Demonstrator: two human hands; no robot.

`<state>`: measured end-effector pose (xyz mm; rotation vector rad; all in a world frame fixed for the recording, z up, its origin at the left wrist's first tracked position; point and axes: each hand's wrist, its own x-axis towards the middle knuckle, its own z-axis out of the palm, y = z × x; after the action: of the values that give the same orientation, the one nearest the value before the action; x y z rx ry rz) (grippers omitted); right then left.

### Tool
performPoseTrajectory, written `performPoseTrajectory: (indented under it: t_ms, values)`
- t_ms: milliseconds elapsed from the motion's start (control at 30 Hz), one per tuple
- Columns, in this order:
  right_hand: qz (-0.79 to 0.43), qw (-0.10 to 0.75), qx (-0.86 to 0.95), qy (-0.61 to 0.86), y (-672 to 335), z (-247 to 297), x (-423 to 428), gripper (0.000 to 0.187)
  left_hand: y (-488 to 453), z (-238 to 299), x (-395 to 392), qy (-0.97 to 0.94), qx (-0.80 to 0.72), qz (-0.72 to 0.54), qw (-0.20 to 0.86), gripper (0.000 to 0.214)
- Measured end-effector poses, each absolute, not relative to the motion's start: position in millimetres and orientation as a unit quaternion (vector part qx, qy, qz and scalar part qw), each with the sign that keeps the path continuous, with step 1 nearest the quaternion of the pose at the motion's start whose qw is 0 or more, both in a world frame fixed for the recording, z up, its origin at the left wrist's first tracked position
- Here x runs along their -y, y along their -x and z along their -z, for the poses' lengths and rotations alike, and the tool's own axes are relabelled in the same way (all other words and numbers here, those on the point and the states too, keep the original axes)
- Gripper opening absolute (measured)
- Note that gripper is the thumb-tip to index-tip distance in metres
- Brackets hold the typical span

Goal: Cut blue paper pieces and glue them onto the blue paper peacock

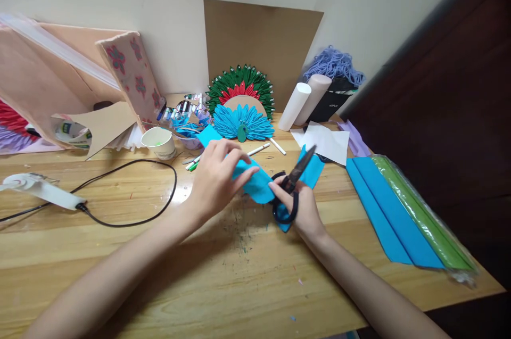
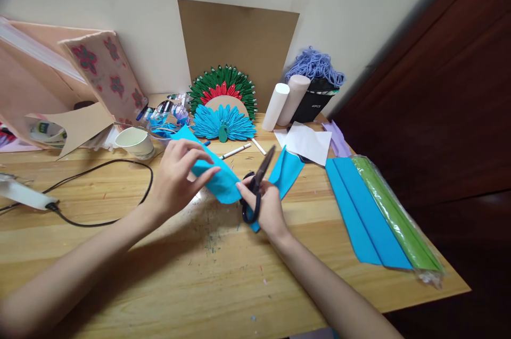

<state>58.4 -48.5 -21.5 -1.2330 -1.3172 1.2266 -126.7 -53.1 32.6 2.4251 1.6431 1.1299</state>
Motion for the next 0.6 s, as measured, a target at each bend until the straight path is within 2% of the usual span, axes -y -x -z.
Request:
performPoseTrajectory:
  t_ms: [67, 133, 233, 400, 600]
  values:
    - [-0.480, 0.519, 0.493, 0.507, -59.6, 22.0, 48.3, 0.024, 118.0, -28.3, 61.0, -0.730, -0.565, -0.375, 0.088, 0.037]
    - [-0.471, 0.551, 0.466, 0.507, -59.8, 23.6, 49.8, 0.024, 109.6, -20.6, 65.9, -0.708, -0.569, -0.333, 0.254, 0.043]
    - [-0.495, 0.544, 0.455, 0.501, -57.2, 27.2, 54.1, 0.025, 101.8, -8.5, 63.8, -0.638, -0.531, -0.350, 0.435, 0.035]
    - [-0.597, 0.490, 0.429, 0.469, -51.8, 27.7, 57.1, 0.030, 105.6, -5.4, 49.9, -0.544, -0.470, -0.471, 0.511, 0.024]
    - [-0.572, 0.496, 0.464, 0.460, -54.3, 22.3, 51.0, 0.025, 116.4, -12.0, 44.6, -0.587, -0.453, -0.401, 0.538, 0.025]
